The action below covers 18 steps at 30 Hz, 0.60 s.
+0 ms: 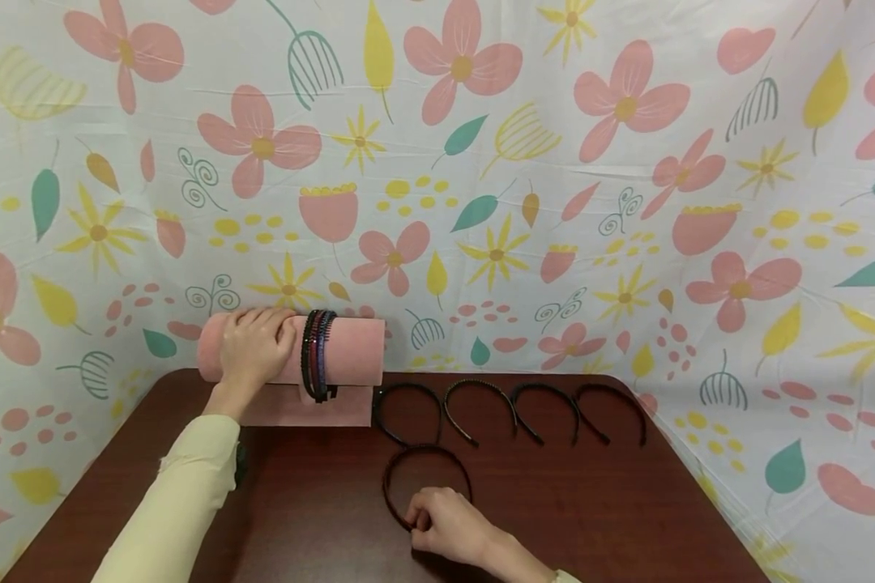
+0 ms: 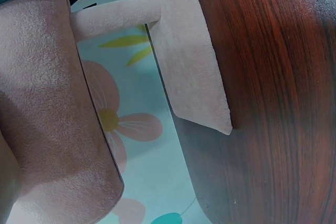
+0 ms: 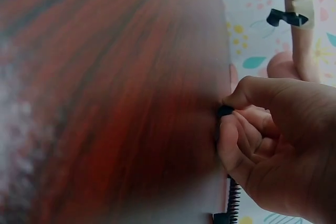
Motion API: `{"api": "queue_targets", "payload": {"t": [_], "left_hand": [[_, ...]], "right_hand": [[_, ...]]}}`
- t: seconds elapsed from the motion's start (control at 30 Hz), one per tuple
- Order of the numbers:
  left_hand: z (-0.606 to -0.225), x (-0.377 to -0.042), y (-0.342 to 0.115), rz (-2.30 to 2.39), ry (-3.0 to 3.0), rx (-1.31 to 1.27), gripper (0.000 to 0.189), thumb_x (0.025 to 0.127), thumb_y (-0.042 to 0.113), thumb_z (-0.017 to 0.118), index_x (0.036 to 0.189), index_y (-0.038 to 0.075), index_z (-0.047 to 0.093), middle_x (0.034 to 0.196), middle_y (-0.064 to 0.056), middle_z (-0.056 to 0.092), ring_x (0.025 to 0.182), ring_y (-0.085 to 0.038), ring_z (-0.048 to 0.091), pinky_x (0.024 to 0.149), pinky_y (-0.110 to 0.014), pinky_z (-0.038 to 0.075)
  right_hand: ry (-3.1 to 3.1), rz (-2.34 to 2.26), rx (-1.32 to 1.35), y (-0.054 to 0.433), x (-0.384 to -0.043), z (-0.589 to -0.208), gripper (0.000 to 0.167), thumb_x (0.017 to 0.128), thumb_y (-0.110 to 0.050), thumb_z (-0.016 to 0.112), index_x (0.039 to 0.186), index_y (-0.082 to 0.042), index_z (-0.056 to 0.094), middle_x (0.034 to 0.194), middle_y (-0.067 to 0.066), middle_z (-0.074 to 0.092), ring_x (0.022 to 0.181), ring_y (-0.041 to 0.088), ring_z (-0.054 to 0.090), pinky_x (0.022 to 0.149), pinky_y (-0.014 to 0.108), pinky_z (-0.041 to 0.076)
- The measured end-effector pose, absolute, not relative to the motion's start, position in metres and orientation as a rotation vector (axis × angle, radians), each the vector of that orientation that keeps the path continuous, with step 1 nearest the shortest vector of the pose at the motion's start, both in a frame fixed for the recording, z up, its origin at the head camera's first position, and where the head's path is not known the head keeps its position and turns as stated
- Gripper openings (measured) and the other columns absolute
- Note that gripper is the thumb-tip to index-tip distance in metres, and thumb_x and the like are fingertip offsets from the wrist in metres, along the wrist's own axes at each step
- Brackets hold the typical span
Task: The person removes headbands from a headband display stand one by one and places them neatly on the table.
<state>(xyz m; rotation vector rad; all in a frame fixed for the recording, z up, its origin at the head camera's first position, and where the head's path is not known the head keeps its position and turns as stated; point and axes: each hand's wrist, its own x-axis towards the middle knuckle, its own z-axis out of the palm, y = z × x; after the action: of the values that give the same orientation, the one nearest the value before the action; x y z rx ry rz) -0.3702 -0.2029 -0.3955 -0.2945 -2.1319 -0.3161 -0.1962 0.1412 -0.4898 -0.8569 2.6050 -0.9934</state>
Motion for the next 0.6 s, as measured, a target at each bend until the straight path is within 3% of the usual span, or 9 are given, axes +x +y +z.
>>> {"api": "queue_targets", "payload": {"t": [0.37, 0.6], "left_hand": [[-0.395, -0.369, -0.203, -0.329, -2.080, -0.307, 0.037, 0.095, 0.031, 0.047, 0.103, 0.011, 0.077, 0.107, -0.007, 0.076, 0.101, -0.032, 0.069, 0.098, -0.052, 0.046], [-0.395, -0.369, -0.202, -0.321, -2.090, -0.307, 0.038, 0.096, 0.033, 0.046, 0.104, 0.012, 0.077, 0.108, -0.006, 0.076, 0.101, -0.032, 0.069, 0.098, -0.051, 0.045]], "right_hand": [[2.546, -1.011, -0.878, 0.143, -0.202, -0.487, 0.008, 0.090, -0.015, 0.071, 0.098, -0.015, 0.073, 0.077, -0.015, 0.061, 0.064, -0.007, 0.054, 0.059, 0.014, 0.049], [2.540, -1.070, -0.909, 0.141, -0.210, -0.476, 0.012, 0.094, -0.017, 0.067, 0.103, -0.011, 0.072, 0.083, -0.013, 0.065, 0.060, -0.005, 0.057, 0.062, 0.016, 0.051]]}}
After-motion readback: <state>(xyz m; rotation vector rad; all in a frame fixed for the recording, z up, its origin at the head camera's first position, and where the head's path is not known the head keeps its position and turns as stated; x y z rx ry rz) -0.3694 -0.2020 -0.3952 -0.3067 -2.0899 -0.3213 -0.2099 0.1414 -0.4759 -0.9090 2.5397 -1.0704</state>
